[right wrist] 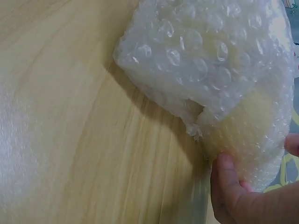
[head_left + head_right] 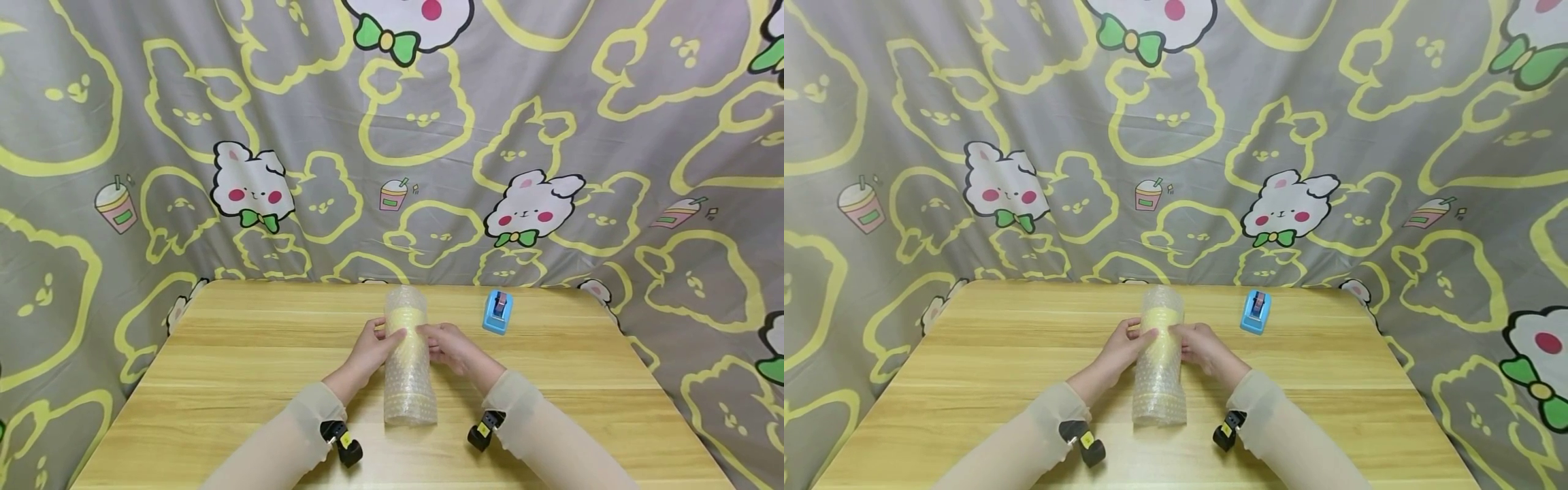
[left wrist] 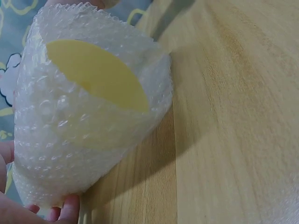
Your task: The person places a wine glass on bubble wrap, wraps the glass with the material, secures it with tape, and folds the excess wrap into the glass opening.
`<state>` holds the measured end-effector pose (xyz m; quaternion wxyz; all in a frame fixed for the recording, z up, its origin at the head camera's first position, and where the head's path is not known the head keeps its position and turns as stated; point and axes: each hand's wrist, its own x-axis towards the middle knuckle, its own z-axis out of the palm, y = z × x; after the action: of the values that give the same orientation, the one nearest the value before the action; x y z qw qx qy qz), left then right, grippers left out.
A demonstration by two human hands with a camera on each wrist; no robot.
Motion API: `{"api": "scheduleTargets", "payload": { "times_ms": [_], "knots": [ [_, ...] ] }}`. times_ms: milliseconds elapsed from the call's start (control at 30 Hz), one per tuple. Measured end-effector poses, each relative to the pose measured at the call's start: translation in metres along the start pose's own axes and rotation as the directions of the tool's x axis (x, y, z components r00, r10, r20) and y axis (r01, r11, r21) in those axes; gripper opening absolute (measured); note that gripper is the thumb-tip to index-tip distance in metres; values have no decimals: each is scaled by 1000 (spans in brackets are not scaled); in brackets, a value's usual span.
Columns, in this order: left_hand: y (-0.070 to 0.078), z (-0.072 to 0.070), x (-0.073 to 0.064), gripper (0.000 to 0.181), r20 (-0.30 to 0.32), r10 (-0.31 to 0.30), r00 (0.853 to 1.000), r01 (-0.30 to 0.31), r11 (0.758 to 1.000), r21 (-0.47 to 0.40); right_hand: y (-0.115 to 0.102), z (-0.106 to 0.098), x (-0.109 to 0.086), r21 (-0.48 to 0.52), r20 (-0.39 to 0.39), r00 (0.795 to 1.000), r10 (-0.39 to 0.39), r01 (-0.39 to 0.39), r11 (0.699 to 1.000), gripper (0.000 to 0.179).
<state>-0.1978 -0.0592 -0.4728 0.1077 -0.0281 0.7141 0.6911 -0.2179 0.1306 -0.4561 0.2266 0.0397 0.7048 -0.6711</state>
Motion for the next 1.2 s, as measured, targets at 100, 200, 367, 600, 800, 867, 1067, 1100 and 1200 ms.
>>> {"api": "scheduleTargets", "payload": {
  "times_ms": [100,200,367,600,800,867,1067,1100,1200],
  "knots": [
    [0,0,-1,74,4,1,1000,-1,1000,2,1,0,0,9,24,1000,-14,13,1000,45],
    [-1,-1,-1,75,14,-1,1000,1,1000,-4,1,0,1,16,32,999,-17,16,1000,47],
    [1,-3,-2,68,13,-14,1000,14,1000,11,1,0,1,21,34,999,-15,14,1000,46],
    [0,-6,-3,57,7,-28,1000,28,1000,15,1,0,0,29,33,999,2,-3,1000,42],
    [-1,-8,-3,53,28,-31,999,32,999,-6,1,1,-1,17,-1,1000,31,-31,999,40],
    [-1,-8,-3,53,34,-37,999,37,999,-15,0,1,-2,13,-5,999,36,-36,999,40],
    [-2,-9,-3,58,33,-40,999,41,999,-16,0,1,-3,2,-4,999,42,-42,999,41],
    [-2,-9,-3,58,33,-38,999,38,999,-10,0,2,-3,4,-8,999,45,-45,999,41],
    [-3,-9,-2,55,38,-32,999,32,999,-2,1,2,-2,21,-15,998,57,-56,998,42]
  ]
}}
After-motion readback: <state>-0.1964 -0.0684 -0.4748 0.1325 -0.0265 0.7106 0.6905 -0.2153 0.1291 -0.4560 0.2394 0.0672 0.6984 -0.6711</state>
